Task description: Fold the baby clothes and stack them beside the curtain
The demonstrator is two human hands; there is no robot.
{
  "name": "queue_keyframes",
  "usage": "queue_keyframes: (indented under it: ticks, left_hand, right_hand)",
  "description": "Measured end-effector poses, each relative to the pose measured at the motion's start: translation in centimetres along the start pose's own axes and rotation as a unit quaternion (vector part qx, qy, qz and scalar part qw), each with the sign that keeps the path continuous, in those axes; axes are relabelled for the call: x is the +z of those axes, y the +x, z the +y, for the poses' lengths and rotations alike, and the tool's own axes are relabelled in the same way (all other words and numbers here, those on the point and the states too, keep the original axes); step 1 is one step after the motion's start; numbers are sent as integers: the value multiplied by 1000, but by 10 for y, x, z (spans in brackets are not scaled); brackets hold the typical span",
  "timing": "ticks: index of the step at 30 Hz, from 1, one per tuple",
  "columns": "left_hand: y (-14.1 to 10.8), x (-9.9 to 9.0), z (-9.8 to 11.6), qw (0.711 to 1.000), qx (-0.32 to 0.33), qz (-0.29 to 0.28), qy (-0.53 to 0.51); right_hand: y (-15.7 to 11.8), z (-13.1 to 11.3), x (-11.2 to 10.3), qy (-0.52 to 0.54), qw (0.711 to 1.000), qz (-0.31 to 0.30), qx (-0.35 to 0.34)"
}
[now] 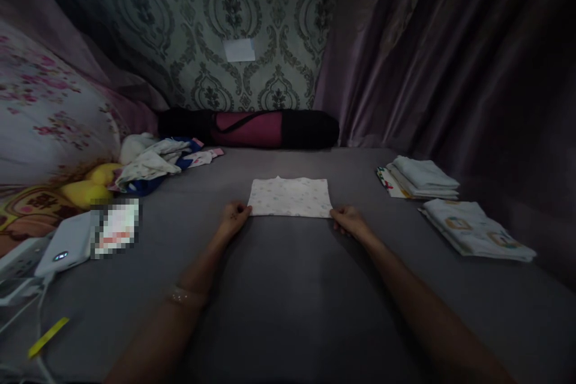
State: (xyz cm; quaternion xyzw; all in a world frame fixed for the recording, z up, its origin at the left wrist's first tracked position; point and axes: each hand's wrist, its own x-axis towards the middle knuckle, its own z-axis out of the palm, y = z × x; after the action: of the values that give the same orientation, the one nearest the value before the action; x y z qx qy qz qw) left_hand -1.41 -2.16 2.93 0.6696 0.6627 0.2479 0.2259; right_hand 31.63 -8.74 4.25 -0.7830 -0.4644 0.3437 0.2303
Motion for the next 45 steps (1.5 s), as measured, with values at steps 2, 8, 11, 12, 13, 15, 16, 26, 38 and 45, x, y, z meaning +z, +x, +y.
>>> queue_keyframes:
  ticks: [2,8,11,12,13,15,16,26,38,45]
  left_hand:
    - [0,-2,-1,1000,5,-10,3]
    - [7,-3,6,994,74,51,62]
    - [12,9,32,969,202,104,94]
    - [14,16,44,962,240,87,99]
    - [16,24,56,955,268,66,108]
    - [21,41,77,951,274,34,139]
    - [23,48,85,952,264,20,154]
    - [39,71,82,957,199,-48,208]
    - [52,56,49,953,163,-66,248]
    - [56,60,39,964,126,-30,231]
  right_hand:
    - [0,-2,-1,-7,1000,-4,2]
    - [8,-11,-6,-77,993,80,-50]
    - [14,-30,6,-154,952,162,-210]
    - [16,-39,14,-176,934,159,-266]
    - [18,-48,23,-194,919,138,-314]
    - [22,-66,43,-239,891,103,-371]
    - [24,-74,52,-261,882,84,-383]
    - [37,-83,75,-301,873,21,-384]
    - [47,-55,59,-317,859,51,-398]
    - [53,-46,47,-312,888,63,-332]
